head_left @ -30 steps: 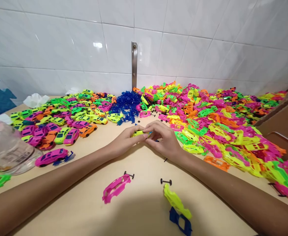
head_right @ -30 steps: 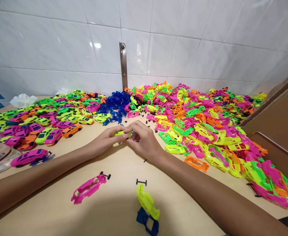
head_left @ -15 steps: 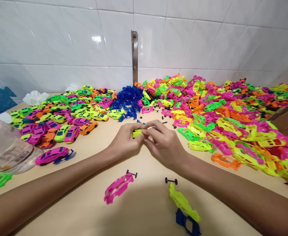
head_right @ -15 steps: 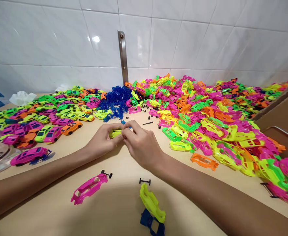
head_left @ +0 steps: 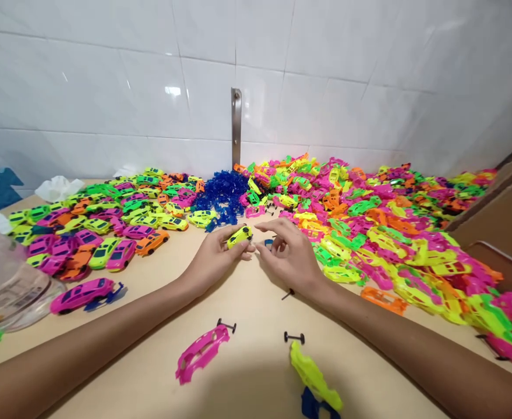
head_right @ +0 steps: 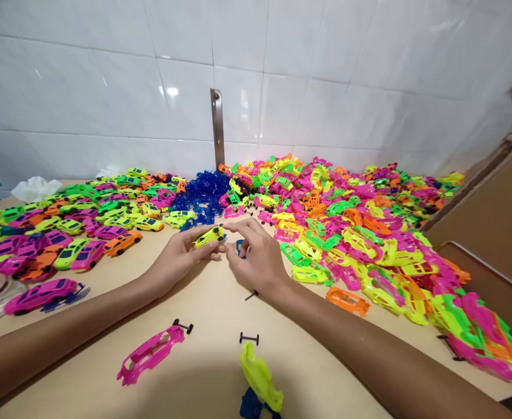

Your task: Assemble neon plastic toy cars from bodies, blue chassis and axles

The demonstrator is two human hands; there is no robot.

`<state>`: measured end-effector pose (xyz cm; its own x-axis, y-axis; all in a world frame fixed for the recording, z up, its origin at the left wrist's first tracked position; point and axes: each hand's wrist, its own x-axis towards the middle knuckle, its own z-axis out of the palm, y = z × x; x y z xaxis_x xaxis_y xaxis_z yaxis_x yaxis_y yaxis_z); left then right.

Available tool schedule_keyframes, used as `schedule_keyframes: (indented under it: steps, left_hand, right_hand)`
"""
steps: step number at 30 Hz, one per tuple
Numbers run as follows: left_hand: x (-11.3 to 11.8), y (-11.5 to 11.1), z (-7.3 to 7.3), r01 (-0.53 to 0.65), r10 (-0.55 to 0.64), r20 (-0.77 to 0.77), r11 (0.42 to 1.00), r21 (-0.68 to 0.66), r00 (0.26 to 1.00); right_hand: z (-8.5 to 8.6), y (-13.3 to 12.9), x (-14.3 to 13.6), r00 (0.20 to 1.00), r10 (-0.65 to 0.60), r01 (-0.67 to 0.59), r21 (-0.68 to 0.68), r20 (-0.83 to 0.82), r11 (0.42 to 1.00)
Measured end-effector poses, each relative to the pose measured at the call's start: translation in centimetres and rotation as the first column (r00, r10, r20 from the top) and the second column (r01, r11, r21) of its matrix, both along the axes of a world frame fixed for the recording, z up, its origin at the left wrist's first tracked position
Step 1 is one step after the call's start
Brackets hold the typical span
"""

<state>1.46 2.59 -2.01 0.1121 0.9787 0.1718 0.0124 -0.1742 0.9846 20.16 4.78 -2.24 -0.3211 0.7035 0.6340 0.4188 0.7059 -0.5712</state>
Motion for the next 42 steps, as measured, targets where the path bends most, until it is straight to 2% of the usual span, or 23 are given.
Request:
schedule_keyframes:
  steps: [4, 5, 8, 9, 11, 15, 19, 22, 25, 31, 35, 42]
  left_hand:
    - [0.1, -0.1, -0.2, -0.065, 0.065, -0.001, 0.998, -0.012, 0.998]
    - [0.1, -0.2, -0.3, -0.062, 0.062, 0.001, 0.998, -0.006, 0.998]
    - [0.1, -0.2, -0.4, -0.025, 0.025, 0.010, 1.000, -0.006, 1.000]
    - [0.0, -0.2, -0.4, -0.015, 0.015, 0.016, 1.000, -0.006, 1.000]
    - [-0.1, -0.2, -0.5, -0.003, 0.003, 0.031, 1.000, 0.001, 1.000]
    - [-0.2, -0.2, -0.6, -0.025, 0.024, 0.020, 0.999, 0.033, 1.000]
    - [-0.2, -0.1, -0.7, -0.026, 0.025, 0.028, 0.999, 0.031, 0.999]
    - [-0.2, -0.1, -0.5, 0.013, -0.013, 0.047, 1.000, -0.009, 0.999]
    - [-0.2, -0.1, -0.4, 0.004, -0.002, 0.043, 0.999, -0.040, 0.999]
    - [-0.3, -0.1, -0.2, 0.023, -0.018, -0.077, 0.998, 0.065, 0.997]
    - [-0.2, -0.2, 0.1, 0.053, -0.040, -0.106, 0.992, 0.114, 0.994]
    - [0.0, -0.5, 0.9, 0.051, -0.032, -0.205, 0.995, 0.088, 0.978]
  right_hand:
    - [1.5, 2.0, 1.6, 0.986, -0.121, 0.120, 0.013, 0.112, 0.993]
    - [2.1, 2.9, 2.0, 0.968, -0.186, 0.186, 0.015, 0.168, 0.982]
    - [3.9, 6.3, 2.5, 0.874, -0.249, 0.272, 0.006, 0.417, 0.962]
    - [4.4, 7.4, 2.3, 0.836, -0.265, 0.293, 0.018, 0.481, 0.956]
    - [5.0, 9.2, 1.5, 0.810, -0.257, 0.285, 0.028, 0.527, 0.958]
    - [4.4, 11.1, -0.4, 0.782, -0.220, 0.267, 0.005, 0.583, 0.964]
    - [2.8, 11.8, -0.7, 0.809, -0.190, 0.246, -0.028, 0.556, 0.969]
    - [2.0, 11.9, 0.1, 0.853, -0.137, 0.200, -0.072, 0.504, 0.977]
    - [1.7, 11.2, 1.3, 0.894, -0.099, 0.153, -0.092, 0.436, 0.984]
    - [1.7, 6.8, 2.6, 0.943, -0.014, 0.046, -0.087, 0.331, 0.995]
    - [1.7, 4.1, 2.5, 0.978, 0.061, -0.046, -0.080, 0.198, 0.996]
    - [1.1, 3.9, 2.7, 0.992, 0.114, -0.113, -0.017, 0.061, 0.993]
